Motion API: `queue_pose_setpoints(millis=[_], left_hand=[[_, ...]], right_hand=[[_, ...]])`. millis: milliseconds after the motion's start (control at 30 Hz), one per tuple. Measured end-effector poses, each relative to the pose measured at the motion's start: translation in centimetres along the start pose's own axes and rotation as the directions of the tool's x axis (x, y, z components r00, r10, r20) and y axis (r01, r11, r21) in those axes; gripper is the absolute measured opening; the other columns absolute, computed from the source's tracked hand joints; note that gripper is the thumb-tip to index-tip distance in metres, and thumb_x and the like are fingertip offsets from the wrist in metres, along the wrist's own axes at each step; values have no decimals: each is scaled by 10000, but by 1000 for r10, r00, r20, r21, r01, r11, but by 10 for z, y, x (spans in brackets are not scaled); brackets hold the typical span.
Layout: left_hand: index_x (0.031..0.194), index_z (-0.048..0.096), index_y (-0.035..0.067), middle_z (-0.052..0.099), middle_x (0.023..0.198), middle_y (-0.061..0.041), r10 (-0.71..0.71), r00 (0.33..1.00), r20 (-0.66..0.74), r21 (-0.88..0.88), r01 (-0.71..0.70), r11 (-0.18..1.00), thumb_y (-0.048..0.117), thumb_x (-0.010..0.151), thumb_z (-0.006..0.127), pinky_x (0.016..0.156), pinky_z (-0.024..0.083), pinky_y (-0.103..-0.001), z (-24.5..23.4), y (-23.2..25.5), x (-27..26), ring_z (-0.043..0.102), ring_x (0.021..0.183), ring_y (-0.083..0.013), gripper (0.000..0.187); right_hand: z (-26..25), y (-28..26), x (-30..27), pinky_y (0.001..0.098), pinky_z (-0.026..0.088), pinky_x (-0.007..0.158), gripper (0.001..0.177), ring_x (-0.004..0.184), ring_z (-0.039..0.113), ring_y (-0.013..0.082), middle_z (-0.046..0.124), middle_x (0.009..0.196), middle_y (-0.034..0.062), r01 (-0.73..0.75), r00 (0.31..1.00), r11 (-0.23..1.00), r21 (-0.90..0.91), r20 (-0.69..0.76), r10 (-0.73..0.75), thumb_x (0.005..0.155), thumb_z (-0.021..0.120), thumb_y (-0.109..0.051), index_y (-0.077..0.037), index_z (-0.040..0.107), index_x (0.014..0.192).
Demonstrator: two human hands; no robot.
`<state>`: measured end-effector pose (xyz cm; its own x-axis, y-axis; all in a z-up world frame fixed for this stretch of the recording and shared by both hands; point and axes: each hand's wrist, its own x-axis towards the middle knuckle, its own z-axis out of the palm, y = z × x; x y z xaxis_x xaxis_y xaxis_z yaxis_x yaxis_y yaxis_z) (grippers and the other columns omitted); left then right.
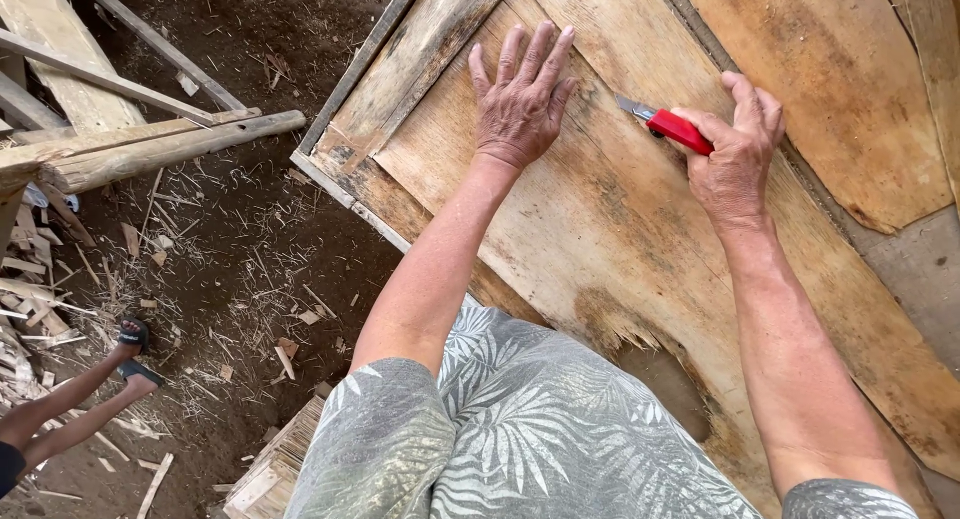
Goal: Cutting and fitting thin wood strips onto a wooden surface using a utility knife
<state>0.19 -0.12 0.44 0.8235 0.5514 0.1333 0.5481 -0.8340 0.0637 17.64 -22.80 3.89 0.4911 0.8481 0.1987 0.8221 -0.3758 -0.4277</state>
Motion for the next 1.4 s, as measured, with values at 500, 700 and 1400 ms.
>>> queue_pose_setpoints(millis=[500, 700, 1400], left_hand=[[1550, 450, 339, 534, 1572, 101, -32, 999, -15, -42, 32, 999, 510, 1091, 472, 1233, 193, -634, 5, 1, -1, 458, 1484, -204, 490], [1557, 447, 324, 517, 1585, 89, -15, 1000, -7, -48, 14, 999, 496, 1095, 490, 1234, 178, -641, 1, 1, 1, 422, 1502, -213, 495], [1527, 515, 277, 572, 1479, -27, 14, 993, -119, -92, -25, 995, 416, 1037, 528, 1164, 242, -678, 10, 2, 5, 444, 1420, -297, 510]], right_hand=[[28, 11, 25, 372, 419, 829, 143, 945, 526, 249, 647, 997, 48, -358, 923, 922, 148, -92, 374, 903, 836, -2, -95, 814, 1009], [38, 28, 35, 287, 528, 802, 300, 849, 670, 151, 715, 958, 24, -490, 851, 825, 280, -53, 523, 789, 782, 100, -171, 797, 916], [51, 0, 15, 411, 439, 936, 311, 1041, 610, 297, 651, 1107, 49, -223, 928, 974, 38, -298, 224, 783, 764, 81, -112, 771, 1027]])
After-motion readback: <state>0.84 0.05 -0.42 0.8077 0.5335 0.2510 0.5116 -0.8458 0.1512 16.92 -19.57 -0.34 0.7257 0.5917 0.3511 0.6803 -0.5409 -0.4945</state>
